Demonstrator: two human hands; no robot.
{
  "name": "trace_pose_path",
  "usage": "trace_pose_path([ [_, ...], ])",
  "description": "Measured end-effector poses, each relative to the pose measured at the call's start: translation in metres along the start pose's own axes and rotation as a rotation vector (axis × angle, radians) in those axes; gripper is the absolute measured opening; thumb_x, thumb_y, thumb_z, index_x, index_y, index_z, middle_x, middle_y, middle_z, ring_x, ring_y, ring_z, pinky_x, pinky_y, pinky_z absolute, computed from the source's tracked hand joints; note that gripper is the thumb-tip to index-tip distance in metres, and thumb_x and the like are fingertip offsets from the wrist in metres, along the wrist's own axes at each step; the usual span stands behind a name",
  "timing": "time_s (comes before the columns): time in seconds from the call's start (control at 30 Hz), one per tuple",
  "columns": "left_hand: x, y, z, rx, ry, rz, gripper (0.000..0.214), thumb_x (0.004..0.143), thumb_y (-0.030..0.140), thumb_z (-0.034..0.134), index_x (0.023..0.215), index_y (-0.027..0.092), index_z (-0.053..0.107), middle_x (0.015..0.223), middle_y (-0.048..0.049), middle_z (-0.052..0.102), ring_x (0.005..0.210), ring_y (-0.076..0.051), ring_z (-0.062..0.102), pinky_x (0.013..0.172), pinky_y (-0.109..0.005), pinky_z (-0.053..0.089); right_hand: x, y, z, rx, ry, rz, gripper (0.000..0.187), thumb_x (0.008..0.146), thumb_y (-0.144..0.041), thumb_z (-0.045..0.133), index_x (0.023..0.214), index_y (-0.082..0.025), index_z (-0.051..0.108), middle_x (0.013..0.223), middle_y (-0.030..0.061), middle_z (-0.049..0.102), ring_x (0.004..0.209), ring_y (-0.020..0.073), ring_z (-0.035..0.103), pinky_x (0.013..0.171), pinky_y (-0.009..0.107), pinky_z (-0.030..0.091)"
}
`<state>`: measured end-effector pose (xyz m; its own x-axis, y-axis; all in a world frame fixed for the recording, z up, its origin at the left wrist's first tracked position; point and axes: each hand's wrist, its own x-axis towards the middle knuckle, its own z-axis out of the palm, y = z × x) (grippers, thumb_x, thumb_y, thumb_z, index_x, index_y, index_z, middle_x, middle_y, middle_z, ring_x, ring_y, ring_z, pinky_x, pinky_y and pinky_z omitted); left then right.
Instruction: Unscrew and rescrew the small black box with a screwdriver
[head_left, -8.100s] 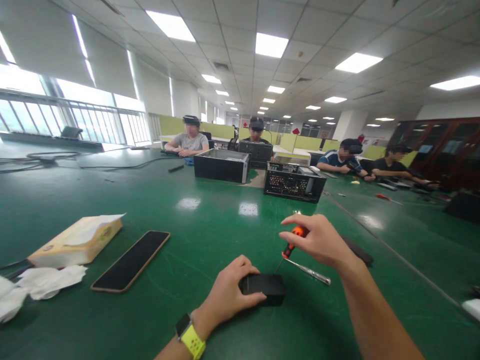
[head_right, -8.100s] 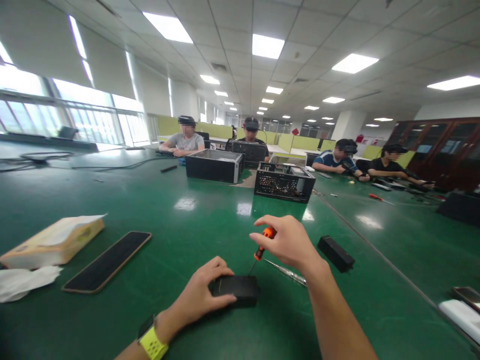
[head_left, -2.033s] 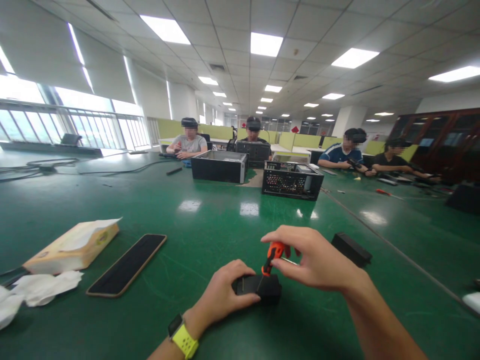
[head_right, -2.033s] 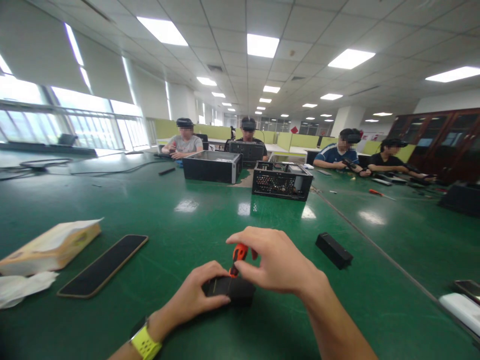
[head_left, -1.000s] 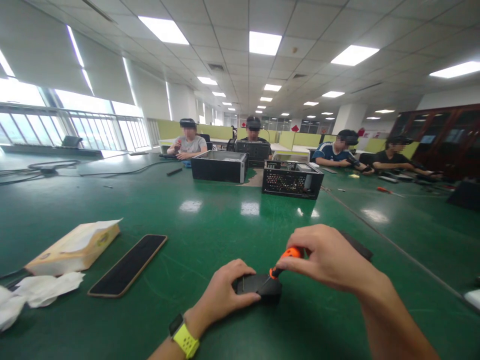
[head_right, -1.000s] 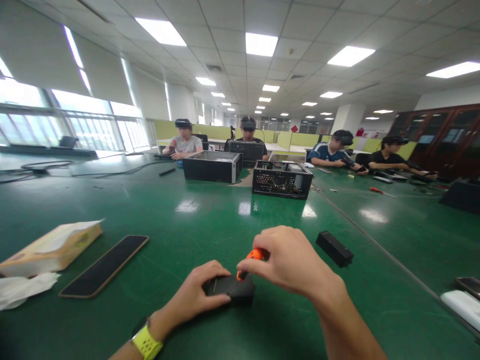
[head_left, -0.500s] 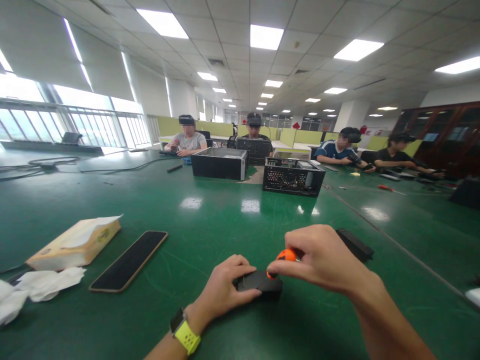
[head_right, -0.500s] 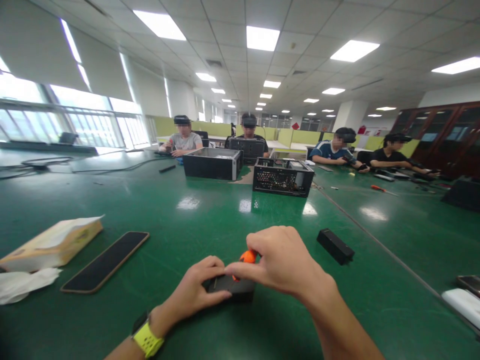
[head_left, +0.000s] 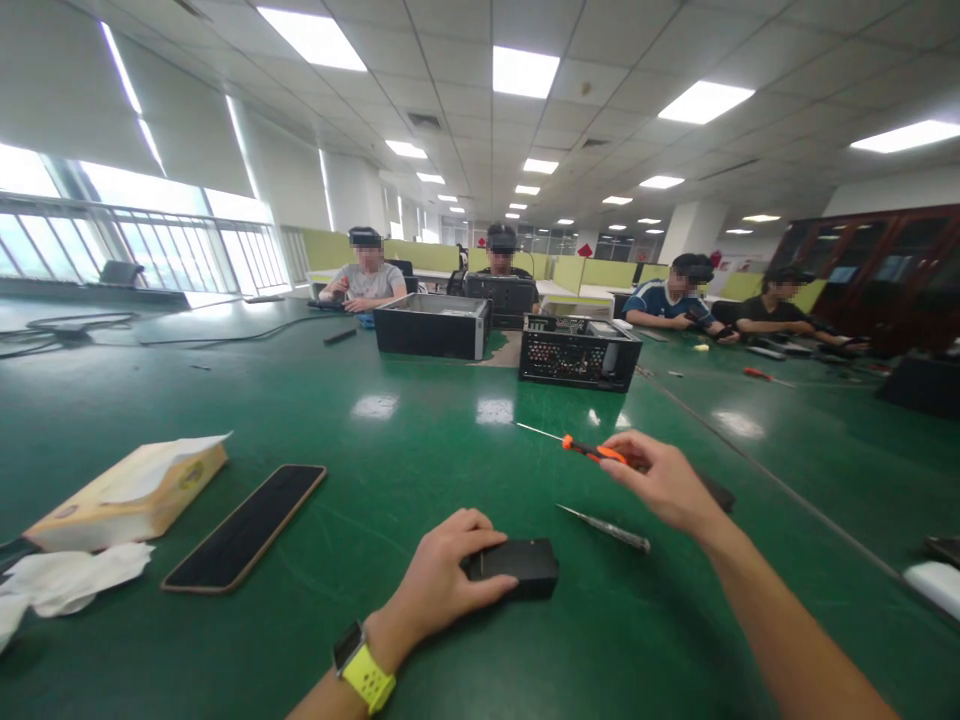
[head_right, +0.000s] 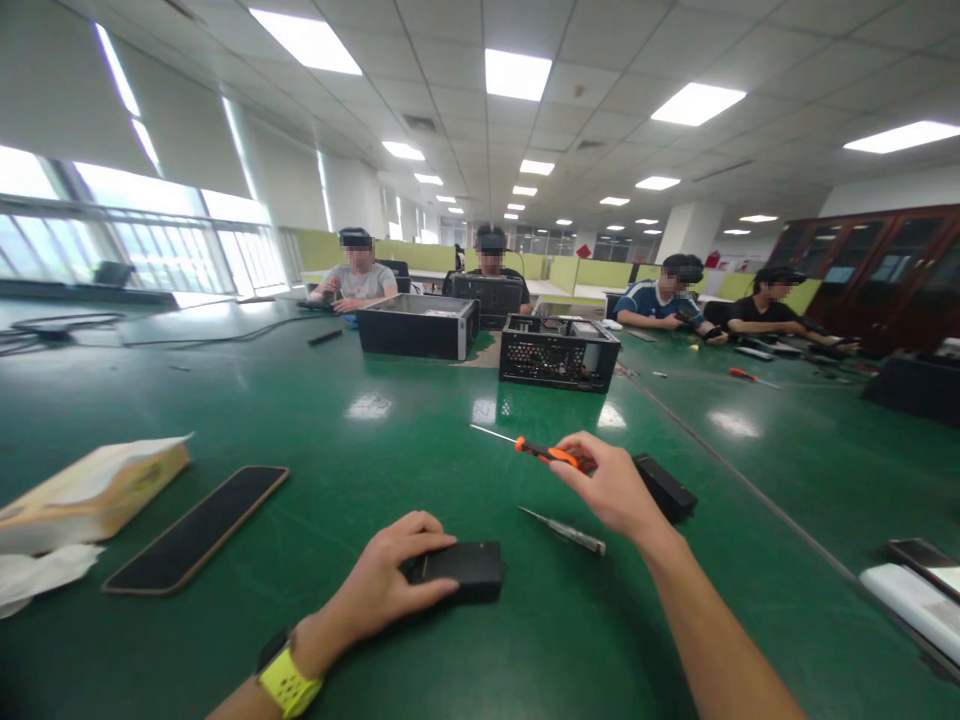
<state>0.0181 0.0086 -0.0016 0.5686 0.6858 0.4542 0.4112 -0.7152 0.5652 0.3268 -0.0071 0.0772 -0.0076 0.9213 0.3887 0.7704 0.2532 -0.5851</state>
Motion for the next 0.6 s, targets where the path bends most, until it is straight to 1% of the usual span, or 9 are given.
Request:
trace_pose_path([
  [0.03, 0.000, 0.001, 0.000, 0.010, -0.001, 0.001, 0.032, 0.075, 0.033, 0.079, 0.102, 0.018, 0.074, 0.095, -0.0066, 0.066, 0.086, -0.023, 0.063, 0.078, -0.033, 0.051, -0.006, 0.021, 0.008, -0.033, 0.016, 0.044, 0.030, 0.086, -0.047, 0.057, 0.098, -0.021, 0.067, 0.092, 0.0051, 0.074, 0.080, 0.0208, 0.067, 0.070, 0.029, 0.049],
  [0.1, 0.001, 0.003, -0.001, 0.030, -0.006, 0.009, 0.030, 0.075, 0.033, 0.078, 0.102, 0.018, 0.074, 0.094, -0.0065, 0.066, 0.086, -0.023, 0.062, 0.077, -0.033, 0.052, -0.020, 0.055, 0.024, -0.091, 0.016, 0.105, 0.029, 0.084, -0.046, 0.057, 0.091, -0.020, 0.069, 0.082, 0.0066, 0.074, 0.073, 0.0234, 0.067, 0.069, 0.033, 0.049],
  [0.13, 0.001, 0.003, -0.001, 0.039, -0.007, 0.017, 0.030, 0.076, 0.033, 0.077, 0.102, 0.018, 0.074, 0.093, -0.0064, 0.066, 0.086, -0.023, 0.062, 0.077, -0.033, 0.052, -0.026, 0.068, 0.029, -0.113, 0.002, 0.118, 0.027, 0.081, -0.045, 0.059, 0.088, -0.021, 0.069, 0.079, 0.0056, 0.073, 0.071, 0.0235, 0.066, 0.068, 0.033, 0.049],
  [0.2, 0.001, 0.004, -0.001, 0.052, -0.005, 0.023, 0.030, 0.076, 0.034, 0.077, 0.102, 0.018, 0.074, 0.093, -0.0062, 0.066, 0.085, -0.023, 0.062, 0.077, -0.032, 0.052, -0.034, 0.082, 0.035, -0.148, -0.020, 0.125, 0.025, 0.077, -0.044, 0.063, 0.086, -0.022, 0.070, 0.079, 0.0048, 0.073, 0.074, 0.0242, 0.066, 0.070, 0.034, 0.049],
  [0.27, 0.001, 0.003, -0.001, 0.049, -0.003, 0.026, 0.031, 0.076, 0.035, 0.077, 0.103, 0.019, 0.073, 0.094, -0.0061, 0.066, 0.085, -0.022, 0.062, 0.077, -0.032, 0.052, -0.036, 0.082, 0.033, -0.176, -0.009, 0.121, 0.028, 0.077, -0.045, 0.064, 0.090, -0.021, 0.070, 0.087, 0.0066, 0.072, 0.081, 0.0255, 0.065, 0.074, 0.035, 0.048],
  [0.33, 0.001, 0.002, -0.001, 0.039, -0.005, 0.024, 0.032, 0.076, 0.035, 0.077, 0.104, 0.019, 0.073, 0.095, -0.0060, 0.066, 0.086, -0.022, 0.062, 0.078, -0.032, 0.052, -0.036, 0.074, 0.029, -0.204, -0.007, 0.098, 0.033, 0.081, -0.049, 0.061, 0.093, -0.019, 0.069, 0.092, 0.0087, 0.070, 0.085, 0.0258, 0.063, 0.076, 0.036, 0.047],
  [0.4, 0.001, 0.002, -0.001, 0.033, -0.011, 0.020, 0.032, 0.076, 0.036, 0.078, 0.103, 0.019, 0.074, 0.094, -0.0058, 0.067, 0.085, -0.022, 0.062, 0.077, -0.032, 0.052, -0.036, 0.062, 0.027, -0.230, -0.092, 0.057, 0.033, 0.082, -0.051, 0.062, 0.093, -0.020, 0.070, 0.093, 0.0079, 0.069, 0.084, 0.0246, 0.062, 0.075, 0.036, 0.046],
  [0.5, 0.002, 0.003, -0.003, 0.041, -0.018, 0.024, 0.032, 0.077, 0.036, 0.078, 0.103, 0.018, 0.074, 0.094, -0.0061, 0.067, 0.085, -0.022, 0.063, 0.076, -0.032, 0.052, -0.042, 0.046, 0.031, -0.249, -0.294, -0.003, 0.021, 0.081, -0.042, 0.066, 0.090, -0.023, 0.071, 0.089, 0.0046, 0.068, 0.082, 0.0229, 0.061, 0.073, 0.034, 0.045],
  [0.6, 0.002, 0.004, -0.004, 0.055, -0.024, 0.026, 0.032, 0.079, 0.036, 0.077, 0.104, 0.017, 0.074, 0.095, -0.0071, 0.067, 0.086, -0.023, 0.062, 0.077, -0.032, 0.052, -0.046, 0.035, 0.031, -0.160, -0.377, -0.035, 0.016, 0.086, -0.032, 0.059, 0.087, -0.021, 0.072, 0.084, 0.0038, 0.068, 0.078, 0.0209, 0.060, 0.074, 0.033, 0.045],
])
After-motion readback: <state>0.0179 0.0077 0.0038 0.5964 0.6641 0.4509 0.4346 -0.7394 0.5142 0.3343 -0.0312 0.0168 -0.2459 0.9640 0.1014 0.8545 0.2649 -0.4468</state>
